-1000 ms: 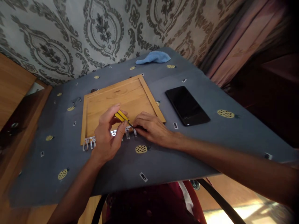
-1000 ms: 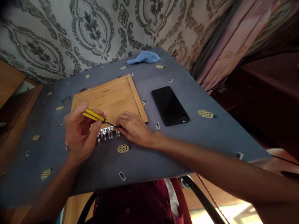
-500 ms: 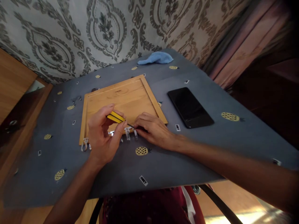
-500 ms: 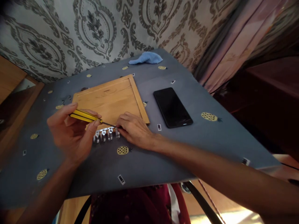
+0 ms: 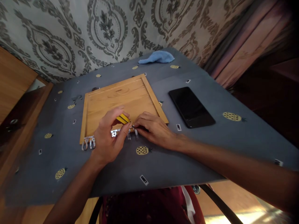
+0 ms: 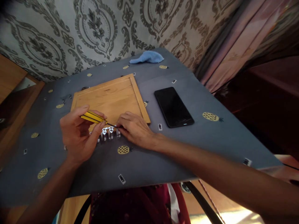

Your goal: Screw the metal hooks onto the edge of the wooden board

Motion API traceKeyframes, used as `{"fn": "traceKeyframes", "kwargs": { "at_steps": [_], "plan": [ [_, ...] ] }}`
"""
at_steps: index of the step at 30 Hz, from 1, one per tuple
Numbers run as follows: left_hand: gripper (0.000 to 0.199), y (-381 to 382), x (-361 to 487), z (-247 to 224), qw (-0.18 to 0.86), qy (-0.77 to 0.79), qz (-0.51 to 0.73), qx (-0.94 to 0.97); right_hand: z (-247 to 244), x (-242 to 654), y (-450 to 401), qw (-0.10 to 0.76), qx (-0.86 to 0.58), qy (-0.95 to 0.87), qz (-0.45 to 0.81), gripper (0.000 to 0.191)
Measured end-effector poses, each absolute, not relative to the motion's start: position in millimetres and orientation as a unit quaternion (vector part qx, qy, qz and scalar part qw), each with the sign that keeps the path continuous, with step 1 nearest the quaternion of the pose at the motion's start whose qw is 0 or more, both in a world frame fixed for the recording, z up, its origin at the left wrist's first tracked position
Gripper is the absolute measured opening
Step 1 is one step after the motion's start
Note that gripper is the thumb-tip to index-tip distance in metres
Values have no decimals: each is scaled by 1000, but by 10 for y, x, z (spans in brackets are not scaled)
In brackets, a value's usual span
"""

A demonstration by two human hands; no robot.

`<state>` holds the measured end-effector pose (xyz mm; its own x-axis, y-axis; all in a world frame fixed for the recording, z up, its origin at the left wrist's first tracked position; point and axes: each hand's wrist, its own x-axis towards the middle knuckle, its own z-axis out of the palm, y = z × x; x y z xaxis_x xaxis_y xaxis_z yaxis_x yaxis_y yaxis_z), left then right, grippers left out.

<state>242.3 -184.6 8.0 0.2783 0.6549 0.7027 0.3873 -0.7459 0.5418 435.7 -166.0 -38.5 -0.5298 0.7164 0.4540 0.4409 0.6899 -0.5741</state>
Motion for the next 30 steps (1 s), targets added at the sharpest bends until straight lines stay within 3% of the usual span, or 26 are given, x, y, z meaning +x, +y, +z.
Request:
{"fn": "traceKeyframes", "kwargs": {
  "at_steps": [4, 10, 19, 27, 30],
  "plan": [
    [62, -1818, 2423, 107, 117, 319, 493, 801, -383, 4362, -1655, 344, -334, -855, 198, 13],
    [59, -1782, 2411, 144, 9, 321, 514, 795, -409, 4355, -1640, 350, -329, -857, 185, 10],
    [58, -1810, 2502, 253, 138, 319, 521, 780, -377, 4352, -1635, 320, -343, -864, 180, 7],
    [61, -1719, 2483, 253, 52, 326, 530, 781, -357, 4356, -1638, 318, -342, -864, 189, 8],
    [57, -1688, 2500, 207, 63, 316, 553, 768, -377, 4355, -1635, 330, -341, -858, 195, 8]
  ]
}}
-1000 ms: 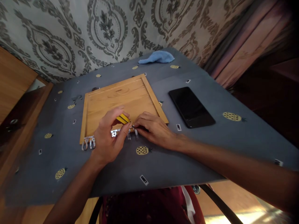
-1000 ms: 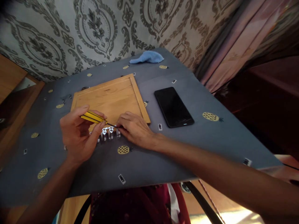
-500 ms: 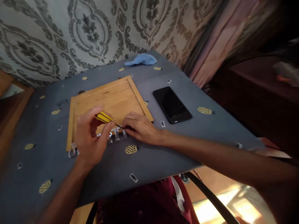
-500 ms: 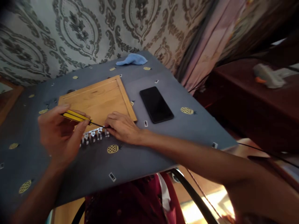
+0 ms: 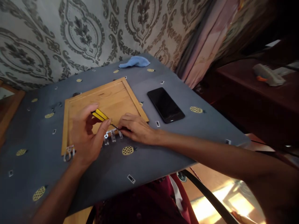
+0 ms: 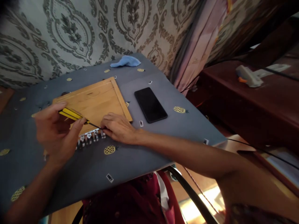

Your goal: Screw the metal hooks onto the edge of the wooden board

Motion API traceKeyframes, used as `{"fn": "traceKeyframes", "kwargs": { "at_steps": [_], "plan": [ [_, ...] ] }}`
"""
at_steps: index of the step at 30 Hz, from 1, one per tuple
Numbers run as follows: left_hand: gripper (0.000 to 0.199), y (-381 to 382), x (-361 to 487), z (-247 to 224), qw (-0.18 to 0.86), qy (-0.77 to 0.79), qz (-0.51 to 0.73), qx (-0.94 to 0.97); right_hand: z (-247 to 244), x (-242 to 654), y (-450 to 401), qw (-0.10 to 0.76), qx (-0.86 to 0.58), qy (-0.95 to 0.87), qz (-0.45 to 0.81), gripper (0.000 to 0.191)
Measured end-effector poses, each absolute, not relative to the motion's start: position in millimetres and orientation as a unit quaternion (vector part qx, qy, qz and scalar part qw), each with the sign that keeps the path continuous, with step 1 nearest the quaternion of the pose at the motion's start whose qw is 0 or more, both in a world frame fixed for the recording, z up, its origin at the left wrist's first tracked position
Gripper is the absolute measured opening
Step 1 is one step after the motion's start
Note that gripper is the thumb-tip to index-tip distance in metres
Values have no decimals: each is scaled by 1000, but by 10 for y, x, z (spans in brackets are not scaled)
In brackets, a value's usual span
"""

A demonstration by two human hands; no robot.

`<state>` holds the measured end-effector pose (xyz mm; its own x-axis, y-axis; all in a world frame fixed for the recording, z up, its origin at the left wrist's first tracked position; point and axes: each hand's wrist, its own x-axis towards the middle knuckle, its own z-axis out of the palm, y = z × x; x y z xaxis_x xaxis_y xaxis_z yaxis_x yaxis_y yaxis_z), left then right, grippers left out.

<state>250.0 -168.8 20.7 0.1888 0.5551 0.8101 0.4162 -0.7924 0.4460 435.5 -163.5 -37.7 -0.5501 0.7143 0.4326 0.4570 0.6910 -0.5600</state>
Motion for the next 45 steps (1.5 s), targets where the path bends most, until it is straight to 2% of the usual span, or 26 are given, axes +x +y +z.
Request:
{"fn": "traceKeyframes", "kwargs": {
  "at_steps": [8, 16, 24, 33, 39, 45],
  "plan": [
    [45, -1728, 2446, 173, 160, 312, 531, 772, -403, 4358, -1638, 352, -335, -849, 208, 11],
    [48, -1748, 2432, 189, 207, 302, 515, 775, -379, 4355, -1641, 347, -335, -853, 199, 11],
    [50, -1704, 2413, 136, 110, 333, 532, 771, -383, 4358, -1643, 347, -333, -853, 202, 11],
    [49, -1742, 2439, 209, 178, 324, 512, 776, -334, 4400, -1655, 343, -322, -853, 224, 10],
    [50, -1739, 2445, 292, 175, 307, 562, 748, -337, 4401, -1645, 347, -316, -855, 219, 11],
    [46, -1739, 2427, 283, 160, 313, 531, 771, -337, 4398, -1640, 352, -313, -855, 219, 13]
  ]
}}
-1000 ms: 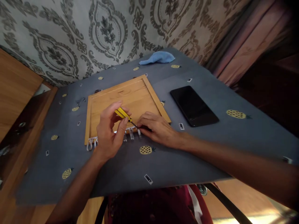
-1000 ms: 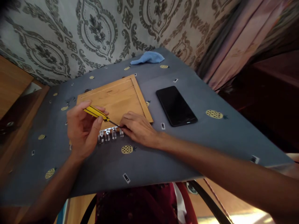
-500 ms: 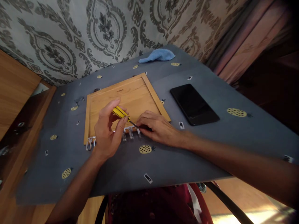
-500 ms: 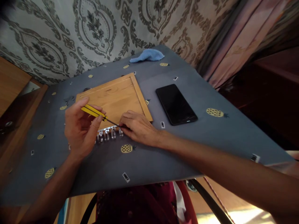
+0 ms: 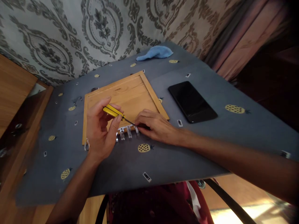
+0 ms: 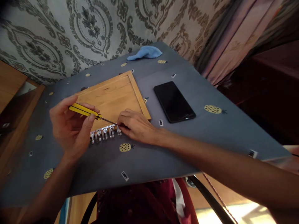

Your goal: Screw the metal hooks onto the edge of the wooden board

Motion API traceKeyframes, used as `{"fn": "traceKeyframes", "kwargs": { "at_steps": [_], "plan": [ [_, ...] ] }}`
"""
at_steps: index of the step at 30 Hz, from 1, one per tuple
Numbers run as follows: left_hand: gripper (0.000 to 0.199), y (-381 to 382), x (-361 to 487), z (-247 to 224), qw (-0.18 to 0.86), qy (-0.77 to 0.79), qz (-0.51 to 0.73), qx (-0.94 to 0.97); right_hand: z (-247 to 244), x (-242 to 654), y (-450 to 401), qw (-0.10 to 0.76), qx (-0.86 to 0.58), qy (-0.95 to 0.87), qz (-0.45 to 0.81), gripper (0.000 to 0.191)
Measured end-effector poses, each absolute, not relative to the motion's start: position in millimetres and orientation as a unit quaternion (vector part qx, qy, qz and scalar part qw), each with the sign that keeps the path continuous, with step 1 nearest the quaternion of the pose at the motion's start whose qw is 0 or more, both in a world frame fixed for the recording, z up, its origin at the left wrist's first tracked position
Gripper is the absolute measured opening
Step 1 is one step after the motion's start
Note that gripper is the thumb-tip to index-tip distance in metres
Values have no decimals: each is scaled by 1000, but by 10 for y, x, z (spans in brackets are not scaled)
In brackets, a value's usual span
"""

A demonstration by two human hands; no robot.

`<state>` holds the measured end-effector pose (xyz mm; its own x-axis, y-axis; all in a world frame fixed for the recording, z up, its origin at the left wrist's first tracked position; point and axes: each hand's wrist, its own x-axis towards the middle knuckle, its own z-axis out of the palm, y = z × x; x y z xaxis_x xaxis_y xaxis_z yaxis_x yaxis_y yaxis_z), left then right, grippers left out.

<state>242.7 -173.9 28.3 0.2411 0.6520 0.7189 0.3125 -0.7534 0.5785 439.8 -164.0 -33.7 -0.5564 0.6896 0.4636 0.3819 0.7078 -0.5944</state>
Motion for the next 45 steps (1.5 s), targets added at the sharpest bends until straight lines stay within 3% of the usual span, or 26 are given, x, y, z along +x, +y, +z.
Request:
{"fn": "traceKeyframes", "kwargs": {
  "at_steps": [15, 23, 31, 40, 45],
  "plan": [
    [47, -1752, 2412, 215, 178, 318, 496, 788, -338, 4405, -1641, 347, -321, -852, 225, 12],
    [48, -1730, 2418, 200, 99, 328, 513, 787, -349, 4406, -1631, 348, -314, -855, 219, 11],
    [46, -1733, 2467, 278, 175, 346, 488, 782, -369, 4412, -1632, 357, -304, -855, 223, 10],
    [55, -1669, 2494, 217, 80, 313, 493, 808, -339, 4437, -1618, 339, -294, -862, 236, 9],
    [52, -1679, 2537, 171, 93, 319, 523, 785, -357, 4432, -1604, 338, -297, -864, 224, 10]
  ]
}}
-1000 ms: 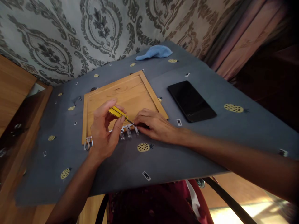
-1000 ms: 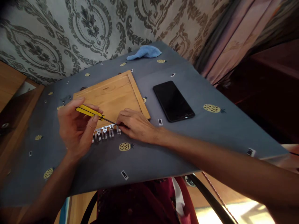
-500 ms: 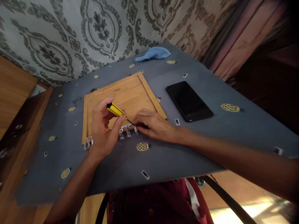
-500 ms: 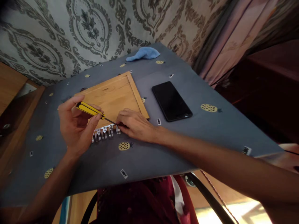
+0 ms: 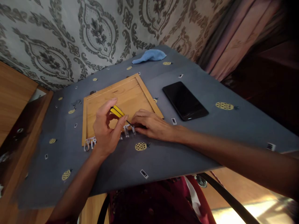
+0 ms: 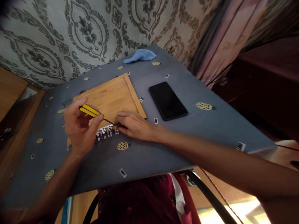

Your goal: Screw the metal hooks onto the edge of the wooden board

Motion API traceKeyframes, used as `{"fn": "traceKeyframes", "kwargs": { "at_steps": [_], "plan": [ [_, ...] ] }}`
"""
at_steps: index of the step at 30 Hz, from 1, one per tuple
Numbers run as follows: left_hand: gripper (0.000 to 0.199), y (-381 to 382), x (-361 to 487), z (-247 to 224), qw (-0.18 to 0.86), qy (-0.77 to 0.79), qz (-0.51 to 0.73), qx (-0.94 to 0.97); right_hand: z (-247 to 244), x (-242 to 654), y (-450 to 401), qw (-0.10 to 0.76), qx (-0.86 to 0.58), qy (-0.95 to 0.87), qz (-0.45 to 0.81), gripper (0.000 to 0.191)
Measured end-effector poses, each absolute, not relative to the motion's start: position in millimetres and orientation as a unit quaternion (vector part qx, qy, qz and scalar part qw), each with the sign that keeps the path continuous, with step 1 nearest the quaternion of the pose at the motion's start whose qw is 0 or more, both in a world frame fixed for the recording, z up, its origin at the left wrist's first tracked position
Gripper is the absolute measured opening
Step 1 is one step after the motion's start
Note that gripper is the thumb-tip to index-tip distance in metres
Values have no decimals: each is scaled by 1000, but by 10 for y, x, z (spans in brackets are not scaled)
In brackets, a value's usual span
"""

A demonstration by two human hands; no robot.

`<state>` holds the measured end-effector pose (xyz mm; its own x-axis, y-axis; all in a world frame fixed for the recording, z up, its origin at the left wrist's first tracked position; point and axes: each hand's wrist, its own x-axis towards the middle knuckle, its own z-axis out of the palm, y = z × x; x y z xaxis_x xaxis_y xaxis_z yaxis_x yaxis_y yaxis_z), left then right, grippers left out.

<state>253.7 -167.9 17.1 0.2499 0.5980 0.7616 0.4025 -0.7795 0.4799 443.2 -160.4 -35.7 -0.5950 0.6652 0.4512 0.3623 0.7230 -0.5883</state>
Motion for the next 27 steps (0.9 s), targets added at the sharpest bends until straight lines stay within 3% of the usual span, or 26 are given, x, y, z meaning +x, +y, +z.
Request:
{"fn": "traceKeyframes", "kwargs": {
  "at_steps": [10, 21, 27],
  "plan": [
    [53, -1694, 2480, 165, 151, 303, 516, 787, -299, 4451, -1617, 322, -295, -869, 232, 10],
    [58, -1701, 2444, 166, 96, 303, 517, 795, -316, 4450, -1613, 318, -301, -870, 228, 9],
    [55, -1702, 2448, 151, 130, 303, 517, 790, -325, 4445, -1604, 320, -298, -871, 223, 10]
  ]
}}
